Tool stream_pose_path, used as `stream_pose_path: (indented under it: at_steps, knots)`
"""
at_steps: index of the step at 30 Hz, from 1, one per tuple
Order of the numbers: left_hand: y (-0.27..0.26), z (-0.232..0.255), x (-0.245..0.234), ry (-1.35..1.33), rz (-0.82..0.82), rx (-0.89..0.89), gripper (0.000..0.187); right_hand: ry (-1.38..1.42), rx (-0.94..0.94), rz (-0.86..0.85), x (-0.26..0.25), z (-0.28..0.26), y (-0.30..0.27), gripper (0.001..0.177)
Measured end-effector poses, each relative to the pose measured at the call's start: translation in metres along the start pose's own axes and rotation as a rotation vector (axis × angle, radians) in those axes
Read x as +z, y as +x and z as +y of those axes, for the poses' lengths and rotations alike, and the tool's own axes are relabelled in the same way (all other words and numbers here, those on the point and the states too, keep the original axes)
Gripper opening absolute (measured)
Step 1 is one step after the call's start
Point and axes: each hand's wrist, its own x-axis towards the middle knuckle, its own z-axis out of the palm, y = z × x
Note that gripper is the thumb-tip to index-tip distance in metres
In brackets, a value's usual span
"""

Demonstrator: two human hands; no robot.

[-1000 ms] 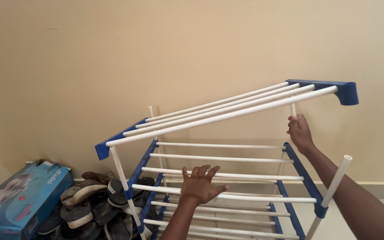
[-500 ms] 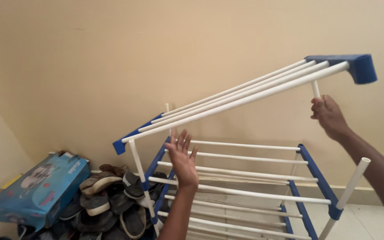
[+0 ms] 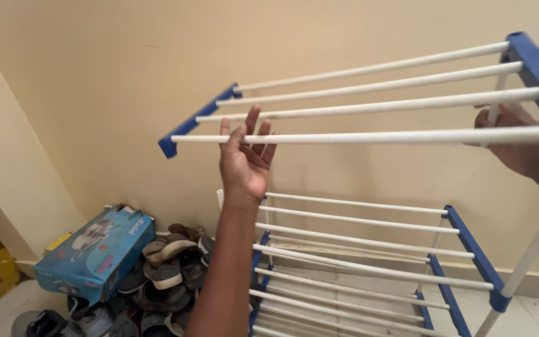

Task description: The person assembles a white and blue plastic shoe rack by inserting horizontal bars into vertical supports and connecting side frames. The person handles multiple bars and connectors, aligning and securing them to form the rack structure.

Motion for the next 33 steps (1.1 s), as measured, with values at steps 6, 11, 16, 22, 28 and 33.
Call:
stream_pose_path:
  at_steps: [6, 11, 16, 22, 28, 33]
  knots:
    - [0.045, 0.033, -0.048, -0.245, -0.021, -0.06, 0.01, -0.448, -0.235, -0.055, 0.041, -0.05, -0.018, 0.043]
    - [0.084, 0.054, -0.106, -0.136, 0.319, -0.115, 0.035, -0.259, -0.377, -0.26, 0.115, -0.084, -0.035, 0.038]
    - [0.102, 0.063, -0.128, -0.028, 0.465, -0.197, 0.053, -0.212, -0.434, -0.258, 0.187, -0.103, -0.068, 0.034]
    - [0.056, 0.079, -0.077, 0.027, 0.308, -0.079, 0.044, -0.114, -0.349, -0.02, 0.232, -0.102, -0.087, 0.031]
    - [-0.025, 0.068, 0.014, -0.034, -0.151, -0.031, 0.076, -0.012, -0.244, 0.2, 0.249, -0.067, -0.086, 0.03]
    - [-0.043, 0.046, 0.077, 0.15, -0.33, 0.075, 0.092, 0.121, -0.227, 0.241, 0.267, -0.035, -0.084, 0.029]
